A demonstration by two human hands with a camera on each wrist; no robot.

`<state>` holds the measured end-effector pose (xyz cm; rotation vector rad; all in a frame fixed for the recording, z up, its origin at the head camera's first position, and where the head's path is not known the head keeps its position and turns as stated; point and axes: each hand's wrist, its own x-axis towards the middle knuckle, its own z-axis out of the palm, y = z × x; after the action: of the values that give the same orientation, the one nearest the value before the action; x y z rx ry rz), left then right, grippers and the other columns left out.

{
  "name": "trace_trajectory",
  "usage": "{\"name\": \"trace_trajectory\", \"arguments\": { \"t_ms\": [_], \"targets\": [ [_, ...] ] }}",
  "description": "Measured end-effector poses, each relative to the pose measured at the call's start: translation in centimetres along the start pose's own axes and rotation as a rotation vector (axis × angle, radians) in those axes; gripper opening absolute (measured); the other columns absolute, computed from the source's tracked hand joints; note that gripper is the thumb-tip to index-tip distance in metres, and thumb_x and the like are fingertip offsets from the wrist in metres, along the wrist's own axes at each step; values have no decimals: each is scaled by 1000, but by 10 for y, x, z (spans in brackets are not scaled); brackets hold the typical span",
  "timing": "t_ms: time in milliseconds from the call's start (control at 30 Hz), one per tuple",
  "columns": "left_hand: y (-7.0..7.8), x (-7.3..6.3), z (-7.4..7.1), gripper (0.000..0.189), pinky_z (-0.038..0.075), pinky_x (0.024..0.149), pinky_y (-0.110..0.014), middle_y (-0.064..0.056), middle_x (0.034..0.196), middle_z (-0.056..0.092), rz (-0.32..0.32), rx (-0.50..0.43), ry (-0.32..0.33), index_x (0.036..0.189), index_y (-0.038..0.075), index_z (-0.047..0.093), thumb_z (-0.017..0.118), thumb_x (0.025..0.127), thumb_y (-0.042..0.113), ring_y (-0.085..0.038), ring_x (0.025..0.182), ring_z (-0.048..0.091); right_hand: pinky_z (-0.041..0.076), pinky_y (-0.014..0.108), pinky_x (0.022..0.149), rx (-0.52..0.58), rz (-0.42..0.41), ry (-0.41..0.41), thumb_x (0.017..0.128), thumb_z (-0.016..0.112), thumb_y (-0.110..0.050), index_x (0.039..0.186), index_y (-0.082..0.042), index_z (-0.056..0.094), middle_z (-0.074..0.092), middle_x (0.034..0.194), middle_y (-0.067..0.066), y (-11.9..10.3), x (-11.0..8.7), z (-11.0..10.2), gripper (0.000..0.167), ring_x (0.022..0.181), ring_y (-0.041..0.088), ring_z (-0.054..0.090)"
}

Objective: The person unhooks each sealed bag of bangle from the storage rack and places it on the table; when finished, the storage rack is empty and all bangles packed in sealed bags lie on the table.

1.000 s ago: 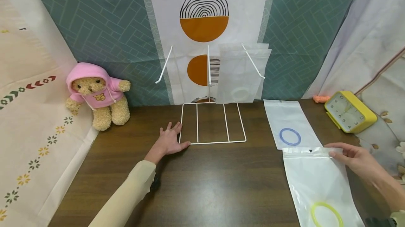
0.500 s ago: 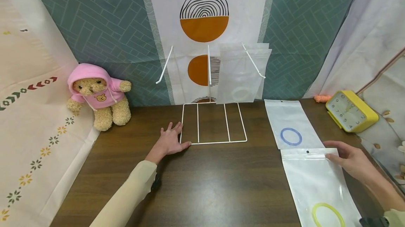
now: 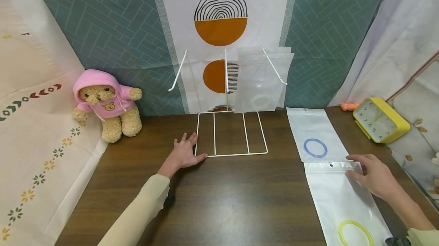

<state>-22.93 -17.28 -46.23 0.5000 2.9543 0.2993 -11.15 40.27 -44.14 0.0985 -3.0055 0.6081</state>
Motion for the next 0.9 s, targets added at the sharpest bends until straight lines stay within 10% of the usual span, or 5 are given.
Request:
{"name": "trace_trajectory", "arguments": {
  "t_ms": [333,633,900],
  "targets": [
    [0,-1,-1,93,20,106,-73,-18,159,31,1,1,8,154,-3,34,59,89,60,-48,145,20,42,68,78,-42,-20,-5,78,81,-7,107,8,68,54,110,37,-2,1,0,36,100,57,51],
    [-1,-1,0,94,19,105,-74,-20,159,30,2,-2,5,153,-4,33,59,89,60,-49,145,20,37,72,81,-91,49,7,77,85,-25,115,15,59,44,114,42,3,-1,1,61,105,63,39],
    [-1,-1,1,93,20,105,-74,-20,158,31,6,-8,7,153,-4,35,59,89,59,-49,144,21,38,68,79,-8,-88,170,86,79,-20,114,16,58,51,113,38,-10,11,-7,50,103,55,46]
  ]
}}
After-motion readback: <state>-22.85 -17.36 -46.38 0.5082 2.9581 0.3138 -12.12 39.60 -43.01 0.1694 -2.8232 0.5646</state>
